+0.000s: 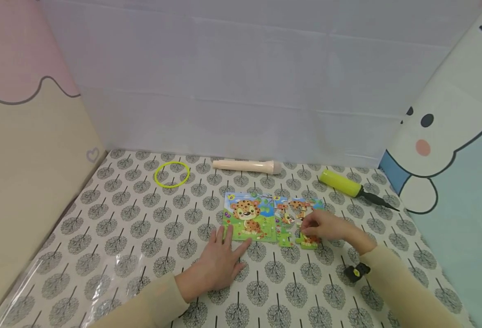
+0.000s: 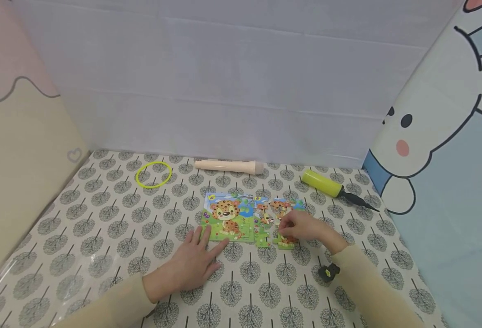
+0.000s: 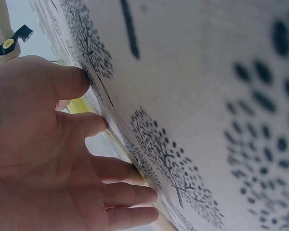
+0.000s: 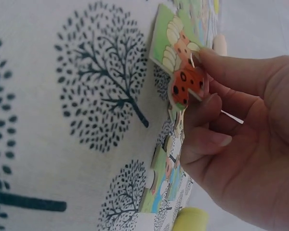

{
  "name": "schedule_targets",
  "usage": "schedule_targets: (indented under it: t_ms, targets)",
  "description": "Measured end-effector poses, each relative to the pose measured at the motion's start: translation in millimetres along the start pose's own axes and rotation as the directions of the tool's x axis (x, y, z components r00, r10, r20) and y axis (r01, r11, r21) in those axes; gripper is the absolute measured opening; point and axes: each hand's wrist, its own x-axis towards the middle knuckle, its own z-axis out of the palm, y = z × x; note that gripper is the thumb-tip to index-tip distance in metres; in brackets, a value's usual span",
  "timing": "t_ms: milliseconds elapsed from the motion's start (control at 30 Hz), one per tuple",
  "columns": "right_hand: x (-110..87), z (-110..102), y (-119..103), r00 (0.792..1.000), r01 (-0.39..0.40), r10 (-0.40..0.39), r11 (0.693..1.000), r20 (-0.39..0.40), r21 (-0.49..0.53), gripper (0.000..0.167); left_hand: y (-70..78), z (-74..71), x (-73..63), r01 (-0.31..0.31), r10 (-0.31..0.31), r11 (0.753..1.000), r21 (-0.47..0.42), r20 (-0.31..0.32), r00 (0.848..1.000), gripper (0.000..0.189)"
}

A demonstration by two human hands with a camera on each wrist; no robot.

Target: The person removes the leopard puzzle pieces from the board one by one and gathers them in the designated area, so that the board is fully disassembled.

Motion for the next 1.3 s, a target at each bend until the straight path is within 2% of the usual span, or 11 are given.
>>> schedule_targets:
  t_ms: [200, 433, 700, 833, 1033, 1300]
  targets:
    - [1.7, 4, 0, 0.998, -0.028, 0.023, 0.996, -0.057, -0.086, 0.01, -0.3, -0.3, 0.3, -0.002, 0.002, 1.0, -0.019, 0.006, 1.0, 0.06]
    - [3.5, 6, -2, 0.99, 0.013, -0.032, 0.99, -0.134, -0.138, 0.007, 0.0, -0.9, -0.6, 0.006, -0.005, 0.999, -0.036, 0.025, 1.0, 0.06]
    - [1.9, 5, -2, 0.976, -0.017, -0.006, 0.994, -0.216, -0.105, 0.01, -0.1, -1.7, -0.2, -0.001, 0.002, 1.0, -0.022, 0.016, 1.0, 0.06]
    - [3.8, 1, -6, 0.968, 0.017, -0.044, 0.994, -0.246, -0.11, 0.012, -0.2, -1.8, -0.1, -0.003, 0.003, 1.0, -0.024, 0.009, 1.0, 0.06]
    - [17.9, 2, -19, 0.973, 0.027, -0.053, 0.993, -0.224, -0.117, 0.014, 0.5, -1.6, -0.4, 0.005, -0.005, 1.0, -0.017, 0.002, 1.0, 0.06]
    - [56.8, 24, -39, 0.979, 0.072, -0.1, 0.985, -0.176, -0.158, 0.014, 0.8, -3.5, -0.2, 0.01, -0.01, 1.0, -0.026, 0.006, 1.0, 0.059]
